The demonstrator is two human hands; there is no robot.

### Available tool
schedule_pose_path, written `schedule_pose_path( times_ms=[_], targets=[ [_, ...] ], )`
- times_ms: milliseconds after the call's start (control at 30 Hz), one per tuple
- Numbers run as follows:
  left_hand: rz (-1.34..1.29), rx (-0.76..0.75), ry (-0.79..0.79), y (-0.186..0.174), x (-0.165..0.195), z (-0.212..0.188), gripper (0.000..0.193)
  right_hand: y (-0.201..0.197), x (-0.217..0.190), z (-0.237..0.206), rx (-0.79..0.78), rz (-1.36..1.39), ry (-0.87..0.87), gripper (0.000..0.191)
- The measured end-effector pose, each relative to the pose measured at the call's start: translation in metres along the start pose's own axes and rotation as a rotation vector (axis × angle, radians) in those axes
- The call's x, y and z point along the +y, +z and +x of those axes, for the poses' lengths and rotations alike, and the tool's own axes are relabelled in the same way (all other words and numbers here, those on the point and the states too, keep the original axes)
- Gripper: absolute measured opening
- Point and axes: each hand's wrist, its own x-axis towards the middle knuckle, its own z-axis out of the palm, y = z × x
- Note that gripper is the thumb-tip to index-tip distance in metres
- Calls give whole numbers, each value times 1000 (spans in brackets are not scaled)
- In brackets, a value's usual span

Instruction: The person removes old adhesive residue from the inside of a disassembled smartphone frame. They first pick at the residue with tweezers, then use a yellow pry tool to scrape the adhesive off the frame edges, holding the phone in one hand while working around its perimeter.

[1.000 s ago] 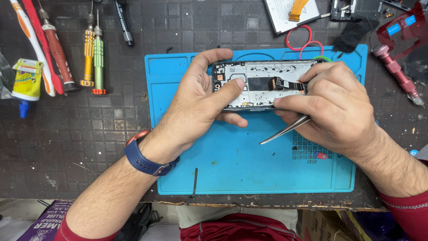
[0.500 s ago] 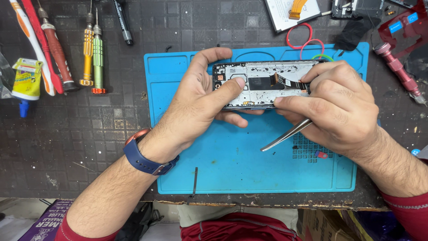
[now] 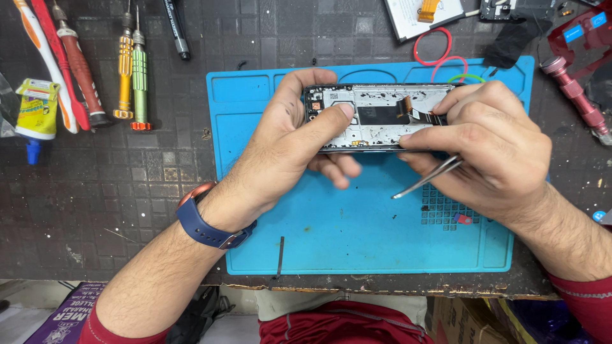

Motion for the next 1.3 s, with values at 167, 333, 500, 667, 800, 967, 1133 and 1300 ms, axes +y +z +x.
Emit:
schedule_pose_path(
  times_ms=[167, 333, 500, 667, 800, 967, 1133, 1300],
  targets=[
    [50, 15, 15, 1, 0, 0, 58, 0, -2, 1, -1, -17, 4, 33],
    [63, 14, 25, 2, 0, 0, 57, -2, -4, 2, -13, -49, 10, 34],
    [73, 26, 1, 2, 0, -1, 54, -2, -4, 2, -20, -39, -19, 32],
    [79, 23, -12, 1, 3, -1, 53, 0, -4, 3, -23, -7, -36, 33],
    [66, 23, 2, 1, 3, -1, 52, 0, -4, 3, -37, -31, -41, 33],
    [75, 10, -12, -2, 2, -1, 53, 1, -3, 2, -52, -9, 1, 34],
    [54, 9, -2, -1, 2, -2, 52, 1, -3, 2, -33, -7, -2, 34],
    [44, 3, 1, -2, 0, -1, 52, 2, -3, 2, -16, -28, -44, 35]
  ],
)
